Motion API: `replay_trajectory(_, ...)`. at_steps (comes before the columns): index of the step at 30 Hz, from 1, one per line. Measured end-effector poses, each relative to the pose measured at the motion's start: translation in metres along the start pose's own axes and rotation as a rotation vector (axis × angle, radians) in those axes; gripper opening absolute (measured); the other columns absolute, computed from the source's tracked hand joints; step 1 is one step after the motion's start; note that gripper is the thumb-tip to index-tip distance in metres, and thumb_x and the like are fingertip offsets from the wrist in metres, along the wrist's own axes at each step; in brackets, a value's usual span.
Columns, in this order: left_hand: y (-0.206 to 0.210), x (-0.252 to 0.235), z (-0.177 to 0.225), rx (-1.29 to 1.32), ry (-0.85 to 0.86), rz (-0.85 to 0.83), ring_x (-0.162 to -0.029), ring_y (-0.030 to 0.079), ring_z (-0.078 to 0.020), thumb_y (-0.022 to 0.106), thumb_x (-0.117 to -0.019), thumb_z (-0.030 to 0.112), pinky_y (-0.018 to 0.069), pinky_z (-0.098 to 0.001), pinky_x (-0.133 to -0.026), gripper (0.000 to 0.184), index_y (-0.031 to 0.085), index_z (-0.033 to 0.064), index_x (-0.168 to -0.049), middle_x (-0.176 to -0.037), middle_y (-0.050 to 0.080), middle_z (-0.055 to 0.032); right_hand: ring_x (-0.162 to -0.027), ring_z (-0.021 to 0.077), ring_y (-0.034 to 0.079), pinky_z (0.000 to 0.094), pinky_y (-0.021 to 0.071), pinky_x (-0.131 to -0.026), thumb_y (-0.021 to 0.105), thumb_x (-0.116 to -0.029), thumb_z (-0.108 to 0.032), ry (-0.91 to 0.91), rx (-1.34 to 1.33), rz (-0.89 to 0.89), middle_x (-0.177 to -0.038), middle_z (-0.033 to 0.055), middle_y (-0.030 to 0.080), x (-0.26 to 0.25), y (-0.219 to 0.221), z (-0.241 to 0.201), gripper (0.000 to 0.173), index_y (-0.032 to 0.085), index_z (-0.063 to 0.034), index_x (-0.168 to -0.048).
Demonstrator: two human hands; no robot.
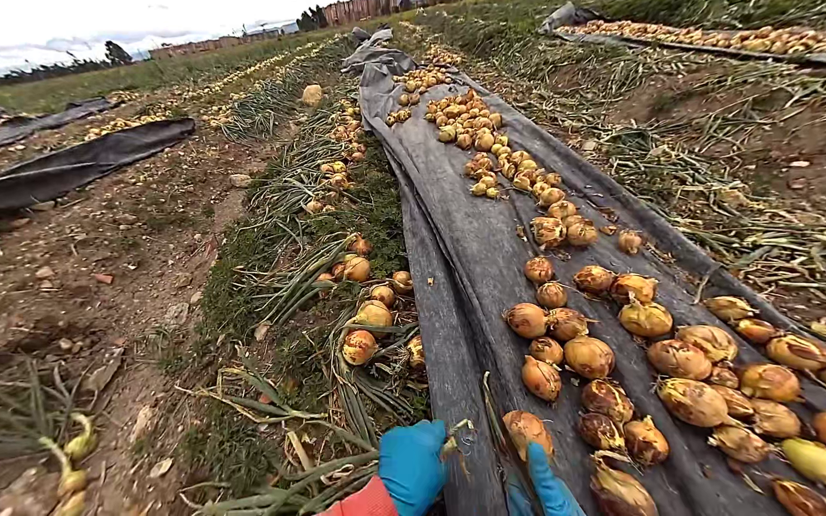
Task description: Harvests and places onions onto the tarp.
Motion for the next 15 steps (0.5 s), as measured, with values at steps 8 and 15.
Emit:
replay_trajectory(8,-0.025,-0.164,-0.025,-0.194,0.029,-0.059,-0.141,0.044,-0.0472,0.085,-0.0805,0.012,0.0373,-0.063,-0.114,0.078,0.048,-0.0049,-0.147,-0.154,0.044,-0.0284,-0.04,0.0085,0.043,0.026,0.04,-0.041,0.035,-0.1024,-0.062,0.007,0.254,0.004,-0.052,-0.0052,0.044,-0.029,-0.022,0.023,0.058,0.058,-0.0141,-0.078)
replay_trajectory(15,0.015,-0.182,-0.052,0.241,-0.024,0.174,-0.127,0.059,-0.047,0.087,-0.0778,0.015,0.0489,-0.0678,-0.1,0.094,0.037,0.0047,-0.156,-0.142,0.058,-0.0269,-0.041,0.0097,0.042,0.0265,0.0389,-0.041,0.042,-0.1037,-0.059,0.094,0.256,0.094,-0.053,-0.0035,0.044,-0.033,-0.026,0.036,0.055,0.059,-0.0133,-0.079)
Point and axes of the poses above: each hand's wrist, its own x-axis away from the middle knuckle, its own y-axis out of the palm, z = x × y, the point moved 1 cm from there along -x, towards the middle knuckle
